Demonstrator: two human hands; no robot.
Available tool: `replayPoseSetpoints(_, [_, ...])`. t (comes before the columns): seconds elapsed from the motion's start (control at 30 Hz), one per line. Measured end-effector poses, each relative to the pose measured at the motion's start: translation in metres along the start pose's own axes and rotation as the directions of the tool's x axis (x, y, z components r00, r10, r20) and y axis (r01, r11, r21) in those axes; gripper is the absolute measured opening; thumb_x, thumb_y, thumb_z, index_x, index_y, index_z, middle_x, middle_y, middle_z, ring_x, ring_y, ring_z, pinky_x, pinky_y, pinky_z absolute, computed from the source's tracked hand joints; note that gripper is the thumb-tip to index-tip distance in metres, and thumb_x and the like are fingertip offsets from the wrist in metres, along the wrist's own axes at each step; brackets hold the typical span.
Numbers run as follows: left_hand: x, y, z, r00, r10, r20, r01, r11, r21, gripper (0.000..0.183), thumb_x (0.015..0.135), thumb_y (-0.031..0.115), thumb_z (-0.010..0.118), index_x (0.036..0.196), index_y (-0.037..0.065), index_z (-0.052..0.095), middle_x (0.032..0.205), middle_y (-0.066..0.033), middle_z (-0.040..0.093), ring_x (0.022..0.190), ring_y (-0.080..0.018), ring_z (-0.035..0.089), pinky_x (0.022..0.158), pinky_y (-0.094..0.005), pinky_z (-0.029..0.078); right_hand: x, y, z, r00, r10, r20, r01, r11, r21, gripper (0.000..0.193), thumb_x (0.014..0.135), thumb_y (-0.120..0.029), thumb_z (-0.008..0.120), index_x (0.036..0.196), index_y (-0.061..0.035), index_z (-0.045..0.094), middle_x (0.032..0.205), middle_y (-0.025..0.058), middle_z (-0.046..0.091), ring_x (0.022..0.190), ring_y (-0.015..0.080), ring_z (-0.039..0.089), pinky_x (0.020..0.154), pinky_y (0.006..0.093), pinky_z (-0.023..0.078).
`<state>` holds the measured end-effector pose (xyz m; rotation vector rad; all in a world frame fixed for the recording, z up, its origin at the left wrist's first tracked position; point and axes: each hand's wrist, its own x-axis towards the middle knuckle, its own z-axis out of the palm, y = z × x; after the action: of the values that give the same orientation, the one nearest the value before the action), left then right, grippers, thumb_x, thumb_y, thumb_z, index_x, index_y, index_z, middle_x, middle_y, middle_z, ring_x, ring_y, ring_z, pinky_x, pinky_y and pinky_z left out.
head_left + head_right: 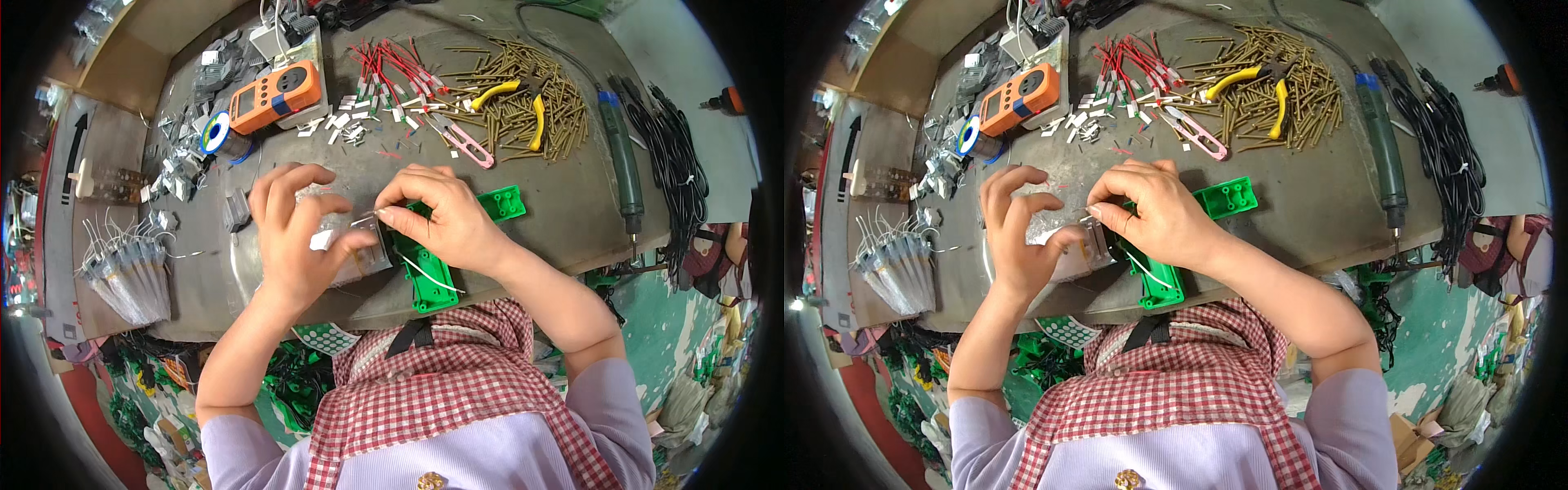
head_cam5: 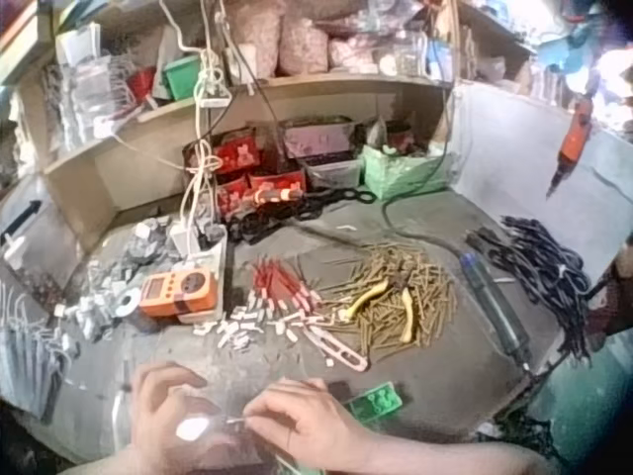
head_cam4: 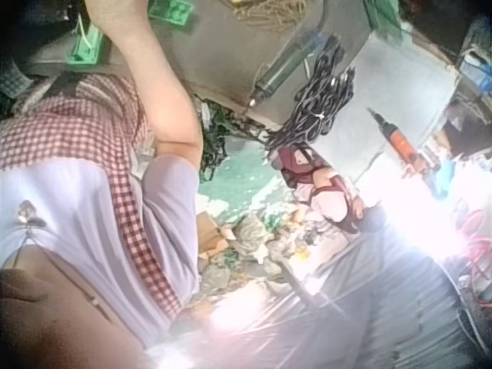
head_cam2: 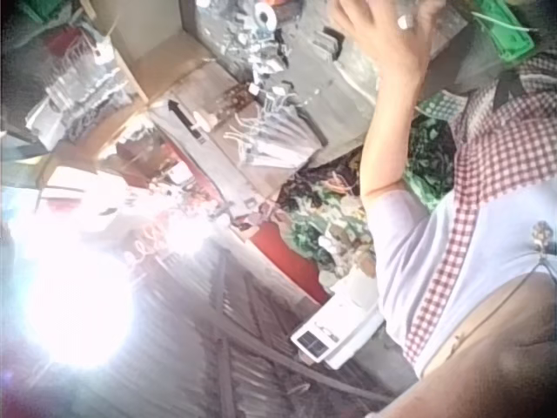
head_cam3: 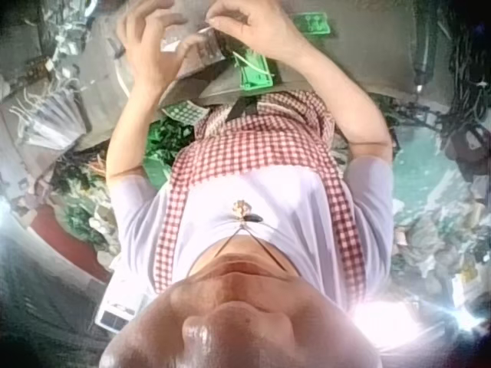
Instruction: The person assembles a handheld power tool by wiring components into the plastic casing, soldering connections with a soldering iron, closing the housing cover, and driving screws with an electric screwdriver.
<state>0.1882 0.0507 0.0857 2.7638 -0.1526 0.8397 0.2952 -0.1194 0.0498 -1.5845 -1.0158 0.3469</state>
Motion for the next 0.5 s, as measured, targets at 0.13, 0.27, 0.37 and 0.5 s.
replayPoseSetpoints(0.13, [0.005, 0.005, -0.003, 0.994, -0.068, 0.09, 0.08, 0.987, -0.139, 0.012, 0.073, 0.014, 0.072, 0.081, 0.009, 0.064, 0.112, -0.0076, 0.056, 0.105, -0.0304, 0.05, 0.091, -0.0423, 0.037, 0.0, -0.002, 0.0, 0.998, -0.065, 0.01, 0.066, 0.988, -0.141, 0.009, 0.082, -0.017, 0.067, 0.085, -0.0101, 0.062, 0.083, 0.0027, 0.063, 0.089, 0.0192, 0.058, 0.083, 0.0363, 0.032])
replayPoseSetpoints(0.27, [0.001, -0.007, 0.005, 0.511, -0.429, 0.745, 0.816, -0.032, -0.578, 0.01, 0.079, 0.015, 0.067, 0.078, 0.005, 0.065, 0.106, -0.0069, 0.057, 0.103, -0.0228, 0.053, 0.091, -0.0378, 0.038, 0.0, -0.008, 0.001, 0.934, -0.355, -0.044, 0.293, 0.83, -0.474, 0.008, 0.083, -0.016, 0.067, 0.086, -0.0099, 0.062, 0.083, 0.0041, 0.063, 0.089, 0.0198, 0.058, 0.083, 0.0359, 0.033])
replayPoseSetpoints(0.37, [0.004, -0.004, 0.002, 0.962, -0.211, 0.174, 0.267, 0.865, -0.425, 0.007, 0.08, 0.012, 0.067, 0.081, 0.006, 0.066, 0.097, -0.0082, 0.061, 0.096, -0.0238, 0.056, 0.087, -0.0361, 0.04, 0.002, 0.006, -0.002, 1.0, 0.021, 0.022, -0.022, 0.999, 0.036, 0.011, 0.083, -0.018, 0.067, 0.086, -0.0089, 0.062, 0.082, 0.005, 0.063, 0.089, 0.0203, 0.058, 0.083, 0.0361, 0.033])
replayPoseSetpoints(0.5, [0.007, 0.0, 0.002, 0.994, 0.057, 0.089, -0.041, 0.985, -0.167, 0.007, 0.078, 0.01, 0.068, 0.08, 0.005, 0.064, 0.096, -0.0091, 0.061, 0.092, -0.0263, 0.056, 0.087, -0.0365, 0.041, 0.004, 0.001, -0.002, 0.999, -0.029, 0.023, 0.03, 0.997, -0.066, 0.011, 0.082, -0.016, 0.066, 0.083, -0.0091, 0.059, 0.081, 0.0048, 0.059, 0.089, 0.0209, 0.055, 0.084, 0.0386, 0.032])
